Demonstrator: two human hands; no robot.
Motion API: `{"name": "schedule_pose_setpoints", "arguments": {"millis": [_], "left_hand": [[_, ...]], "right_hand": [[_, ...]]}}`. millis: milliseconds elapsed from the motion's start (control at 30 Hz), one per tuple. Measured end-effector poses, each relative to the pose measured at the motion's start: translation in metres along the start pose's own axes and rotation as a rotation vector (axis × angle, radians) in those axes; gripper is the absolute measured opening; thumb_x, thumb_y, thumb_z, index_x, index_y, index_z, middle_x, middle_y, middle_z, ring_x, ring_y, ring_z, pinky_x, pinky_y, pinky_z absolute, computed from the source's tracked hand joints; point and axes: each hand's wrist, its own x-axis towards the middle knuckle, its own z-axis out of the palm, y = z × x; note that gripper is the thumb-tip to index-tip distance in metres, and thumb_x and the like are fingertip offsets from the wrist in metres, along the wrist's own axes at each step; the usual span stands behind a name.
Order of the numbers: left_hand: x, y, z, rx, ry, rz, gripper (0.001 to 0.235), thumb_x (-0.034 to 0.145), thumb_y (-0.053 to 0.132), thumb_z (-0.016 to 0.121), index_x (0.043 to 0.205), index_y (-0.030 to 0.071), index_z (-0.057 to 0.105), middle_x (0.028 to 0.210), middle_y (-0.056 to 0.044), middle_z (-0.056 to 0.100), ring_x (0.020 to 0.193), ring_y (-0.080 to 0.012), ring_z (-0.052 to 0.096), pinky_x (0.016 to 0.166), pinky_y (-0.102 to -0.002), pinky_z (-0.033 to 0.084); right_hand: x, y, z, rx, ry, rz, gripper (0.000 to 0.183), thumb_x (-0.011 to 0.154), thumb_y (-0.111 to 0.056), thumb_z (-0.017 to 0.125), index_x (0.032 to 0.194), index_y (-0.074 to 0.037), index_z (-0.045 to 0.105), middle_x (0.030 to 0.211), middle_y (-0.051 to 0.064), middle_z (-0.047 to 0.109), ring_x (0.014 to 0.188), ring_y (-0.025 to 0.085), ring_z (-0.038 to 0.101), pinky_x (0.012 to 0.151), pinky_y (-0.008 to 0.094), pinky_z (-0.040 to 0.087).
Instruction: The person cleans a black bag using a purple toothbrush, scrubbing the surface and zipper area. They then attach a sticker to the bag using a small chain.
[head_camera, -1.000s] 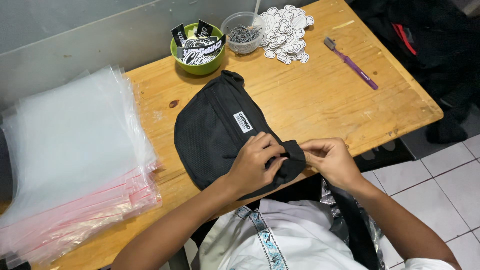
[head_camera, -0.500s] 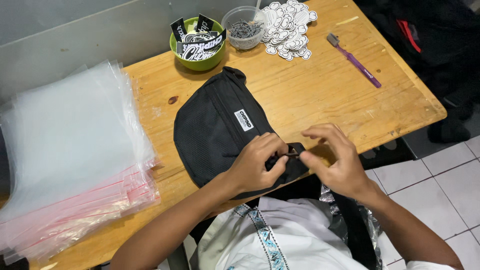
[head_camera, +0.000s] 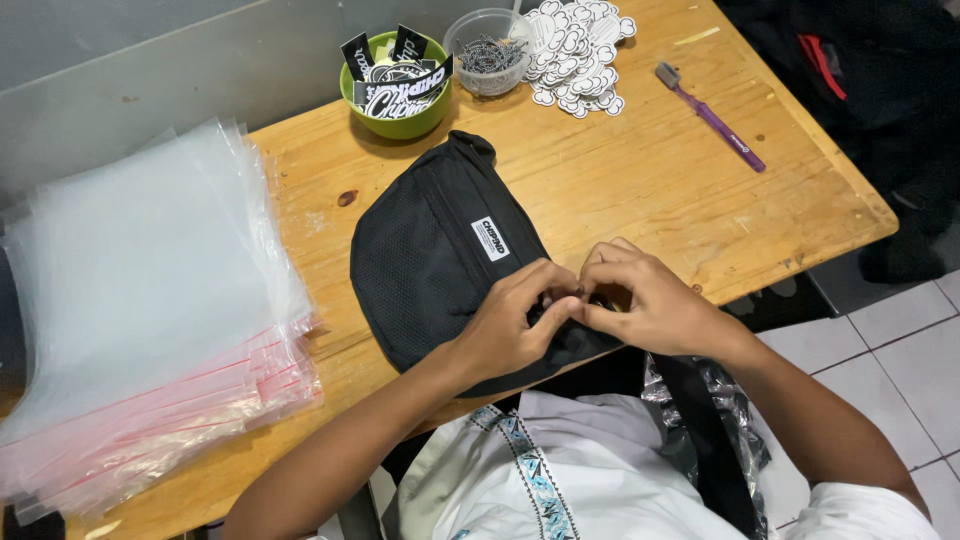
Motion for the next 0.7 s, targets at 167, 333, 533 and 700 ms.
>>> {"name": "schedule_pose_setpoints", "arguments": {"millis": [167,333,533,700], "left_hand": [[-0.003,0.022,-0.003,0.238,-0.036,0.040,0.041,0.086,0.037,0.074,0.098,0.003,0.054,0.080,-0.014,0.053,0.075,-0.0335,0.061,0.066,-0.042,0.049],[-0.009,0.016,0.006,0.550,-0.074,0.268,0.037,0.089,0.040,0.068,0.090,0.004,0.058,0.077,-0.010,0.050,0.072,-0.0289,0.055,0.070,-0.039,0.044],[-0.013,0.006,0.015,0.582,-0.067,0.428,0.024,0.090,0.026,0.066,0.080,0.005,0.060,0.072,-0.009,0.050,0.067,-0.0282,0.053,0.071,-0.040,0.042],[-0.011,0.004,0.013,0.563,-0.079,0.479,0.021,0.092,0.022,0.064,0.083,0.003,0.060,0.074,-0.011,0.051,0.067,-0.0294,0.055,0.069,-0.039,0.044]], "right_hand": [[0.005,0.003,-0.007,0.151,0.005,0.104,0.006,0.082,-0.012,0.076,0.083,-0.008,0.073,0.074,0.007,0.068,0.077,0.022,0.062,0.076,0.038,0.050],[0.007,0.007,-0.012,0.139,-0.028,0.149,0.004,0.082,-0.010,0.078,0.085,-0.009,0.077,0.069,0.008,0.070,0.067,0.020,0.065,0.067,0.037,0.052],[0.008,0.020,0.003,0.125,0.009,0.214,0.006,0.088,-0.007,0.071,0.092,-0.009,0.074,0.059,0.007,0.069,0.051,0.017,0.062,0.054,0.031,0.051],[0.009,0.028,0.015,0.121,0.187,0.155,0.008,0.088,-0.008,0.072,0.095,-0.012,0.074,0.064,0.007,0.071,0.052,0.015,0.061,0.049,0.029,0.049]]}}
